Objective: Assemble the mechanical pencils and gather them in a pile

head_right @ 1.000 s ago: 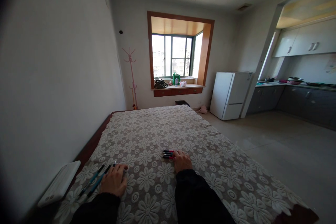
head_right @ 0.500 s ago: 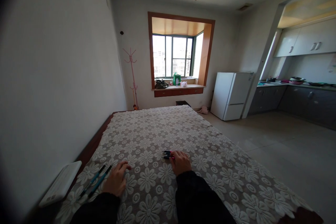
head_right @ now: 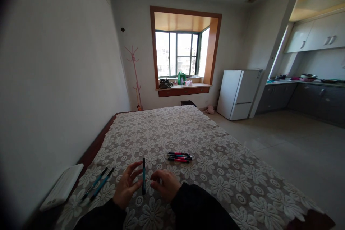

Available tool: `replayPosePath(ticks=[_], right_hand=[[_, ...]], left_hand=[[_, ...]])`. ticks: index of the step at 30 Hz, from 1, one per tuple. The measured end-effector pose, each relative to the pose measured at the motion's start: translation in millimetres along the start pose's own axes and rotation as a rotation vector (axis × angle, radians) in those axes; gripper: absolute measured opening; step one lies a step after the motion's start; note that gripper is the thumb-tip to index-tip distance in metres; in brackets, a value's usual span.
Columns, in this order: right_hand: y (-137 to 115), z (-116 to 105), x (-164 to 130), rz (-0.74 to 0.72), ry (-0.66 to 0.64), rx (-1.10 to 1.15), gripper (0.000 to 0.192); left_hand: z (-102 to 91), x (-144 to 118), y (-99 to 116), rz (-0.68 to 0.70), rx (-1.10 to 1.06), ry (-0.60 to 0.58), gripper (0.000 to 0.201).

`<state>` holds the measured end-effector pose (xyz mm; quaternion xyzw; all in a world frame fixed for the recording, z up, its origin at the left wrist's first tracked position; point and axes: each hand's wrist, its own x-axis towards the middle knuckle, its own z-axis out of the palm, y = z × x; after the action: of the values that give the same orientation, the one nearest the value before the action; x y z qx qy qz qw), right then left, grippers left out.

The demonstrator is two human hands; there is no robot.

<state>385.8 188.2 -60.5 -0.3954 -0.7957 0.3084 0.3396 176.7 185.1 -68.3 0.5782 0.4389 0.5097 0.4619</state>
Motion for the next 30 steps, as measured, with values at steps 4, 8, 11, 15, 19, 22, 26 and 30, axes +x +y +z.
replayPosePath(ticks=[4, 8, 11, 15, 19, 22, 26, 30], right_hand=[[-7, 8, -2, 0.086, -0.049, 0.12, 0.01], [-8, 11, -5, 0.161, -0.053, 0.197, 0.027], [-9, 13, -6, 0.124, -0.088, 0.238, 0.047], [-11, 16, -8, 0.076, -0.055, 0.122, 0.033], [-12, 10, -8, 0.026, -0.015, -0.028, 0.027], [-11, -1, -7, 0.046, 0.007, -0.172, 0.025], [-9, -14, -4, 0.134, -0.018, -0.361, 0.024], [-5, -16, -4, 0.093, -0.151, -0.423, 0.038]], left_hand=[[9.9, -8, -4, -0.043, -0.078, -0.049, 0.069], [15.6, -12, -3, -0.078, -0.234, -0.092, 0.086], [16.7, -13, 0, -0.113, -0.272, -0.117, 0.097], [18.9, -14, 1, -0.12, -0.237, -0.058, 0.089], [19.9, -14, 3, -0.122, -0.138, 0.004, 0.058], [17.9, -12, 4, -0.103, -0.045, 0.052, 0.05], [13.2, -11, 3, -0.026, 0.123, 0.046, 0.042], [7.2, -10, 3, 0.159, 0.406, -0.053, 0.024]])
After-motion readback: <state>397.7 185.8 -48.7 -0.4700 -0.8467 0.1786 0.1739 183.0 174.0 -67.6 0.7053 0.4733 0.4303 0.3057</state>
